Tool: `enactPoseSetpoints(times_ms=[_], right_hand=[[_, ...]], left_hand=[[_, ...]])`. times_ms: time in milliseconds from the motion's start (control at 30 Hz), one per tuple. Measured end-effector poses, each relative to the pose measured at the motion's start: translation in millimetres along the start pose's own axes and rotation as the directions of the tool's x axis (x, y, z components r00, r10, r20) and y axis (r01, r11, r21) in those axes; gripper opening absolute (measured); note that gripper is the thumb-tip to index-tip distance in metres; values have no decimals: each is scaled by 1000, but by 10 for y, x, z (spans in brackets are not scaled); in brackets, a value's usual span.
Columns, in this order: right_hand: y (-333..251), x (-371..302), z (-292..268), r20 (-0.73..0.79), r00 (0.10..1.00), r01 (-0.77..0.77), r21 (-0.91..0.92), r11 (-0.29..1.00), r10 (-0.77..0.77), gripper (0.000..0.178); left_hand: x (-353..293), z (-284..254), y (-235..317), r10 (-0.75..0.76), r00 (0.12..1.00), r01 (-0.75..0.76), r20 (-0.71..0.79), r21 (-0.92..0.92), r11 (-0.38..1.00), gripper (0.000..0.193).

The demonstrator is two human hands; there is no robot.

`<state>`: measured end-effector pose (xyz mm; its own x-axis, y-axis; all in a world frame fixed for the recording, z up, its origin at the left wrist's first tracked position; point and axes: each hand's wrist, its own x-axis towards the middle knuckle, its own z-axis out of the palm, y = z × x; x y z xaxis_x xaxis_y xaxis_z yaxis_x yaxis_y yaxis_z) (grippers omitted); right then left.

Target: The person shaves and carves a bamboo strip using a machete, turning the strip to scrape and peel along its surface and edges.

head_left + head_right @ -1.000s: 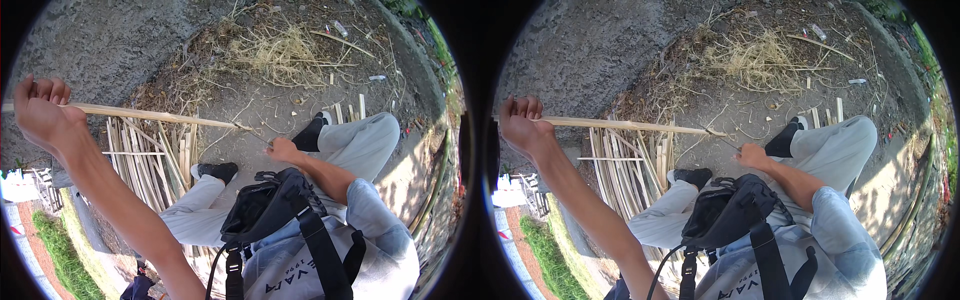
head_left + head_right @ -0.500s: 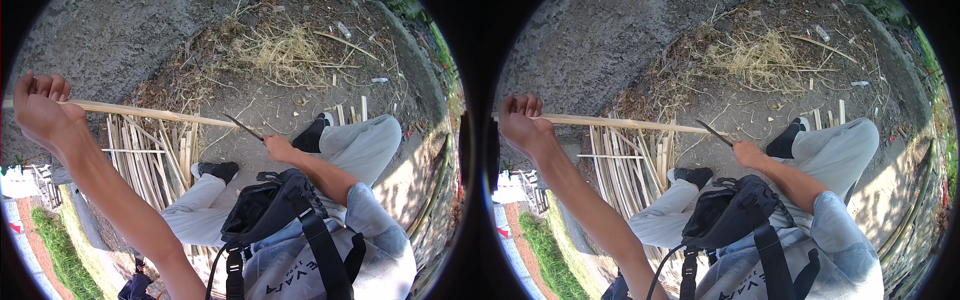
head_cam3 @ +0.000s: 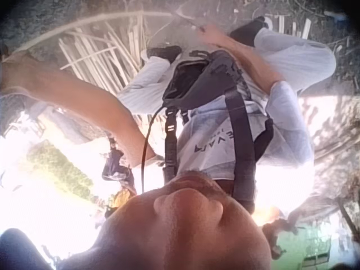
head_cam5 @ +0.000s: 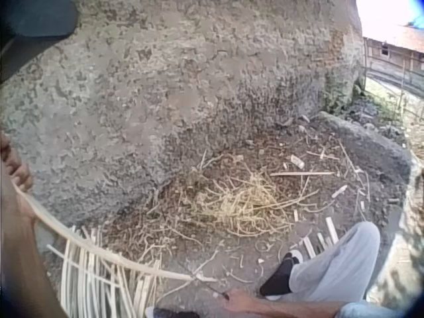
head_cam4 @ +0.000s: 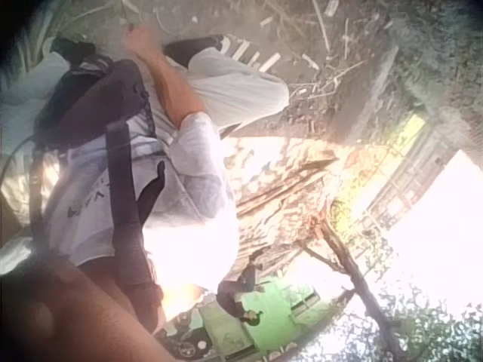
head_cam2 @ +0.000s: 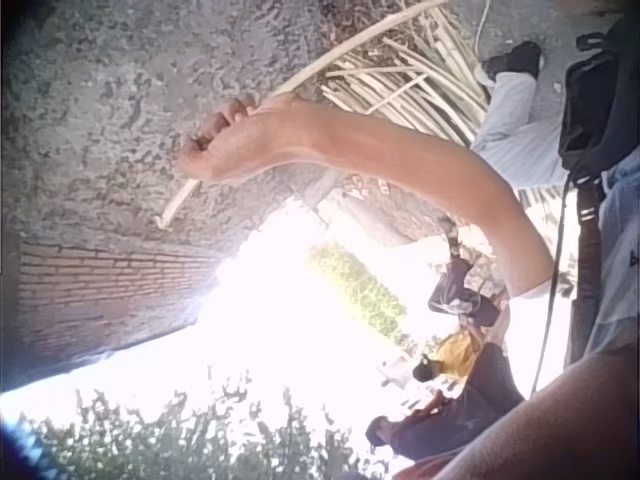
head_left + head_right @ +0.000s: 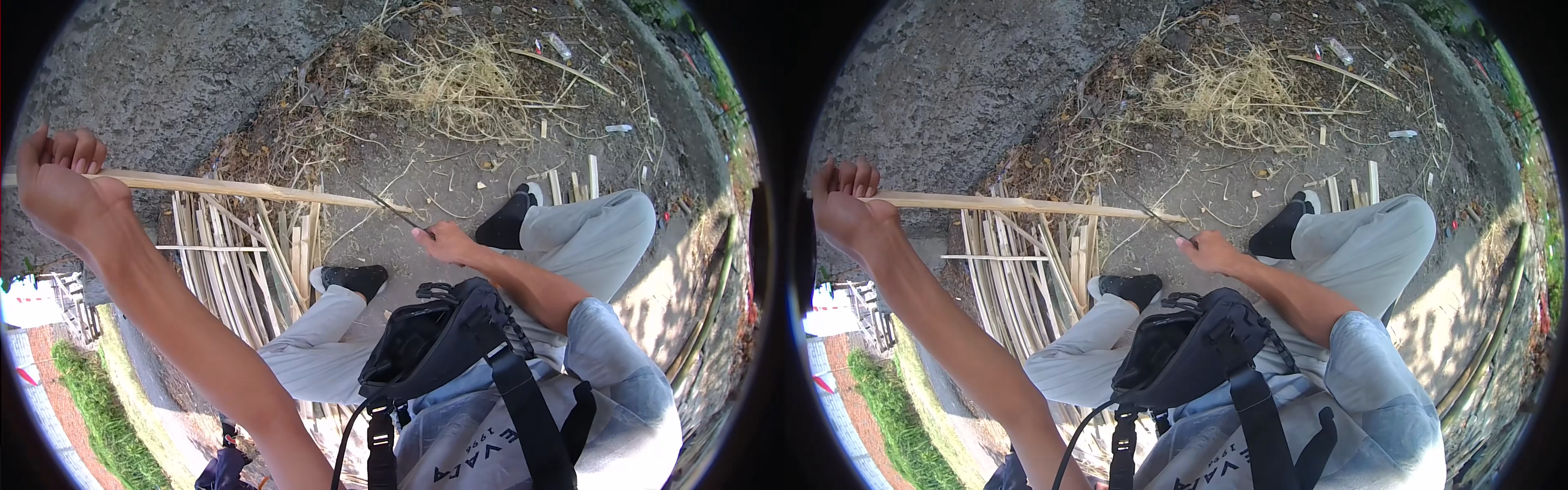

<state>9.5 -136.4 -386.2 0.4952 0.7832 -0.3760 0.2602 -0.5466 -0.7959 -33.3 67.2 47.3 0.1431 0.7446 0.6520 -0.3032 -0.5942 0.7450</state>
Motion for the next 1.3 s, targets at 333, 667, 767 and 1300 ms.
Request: enactPoseSetpoints(times_ms=[333,667,767,1300], right_hand=[[-400,46,-463,49,992,-107,-104,989,112,57],[-575,-136,-315,-735,628,674,349,651,-256,44],[428,84,303,-283,957,47,-46,998,-58,49],[213,2,113,-60,997,46,-157,987,-56,55]], left_hand=[[-19,-26,-113,-50,998,51,24,-56,997,27],[-3,23,-3,3,1000,-3,2,-29,1000,25],[61,-60,-45,8,997,-4,77,-53,999,25],[-57,-264,64,-15,984,37,177,-123,992,30]])
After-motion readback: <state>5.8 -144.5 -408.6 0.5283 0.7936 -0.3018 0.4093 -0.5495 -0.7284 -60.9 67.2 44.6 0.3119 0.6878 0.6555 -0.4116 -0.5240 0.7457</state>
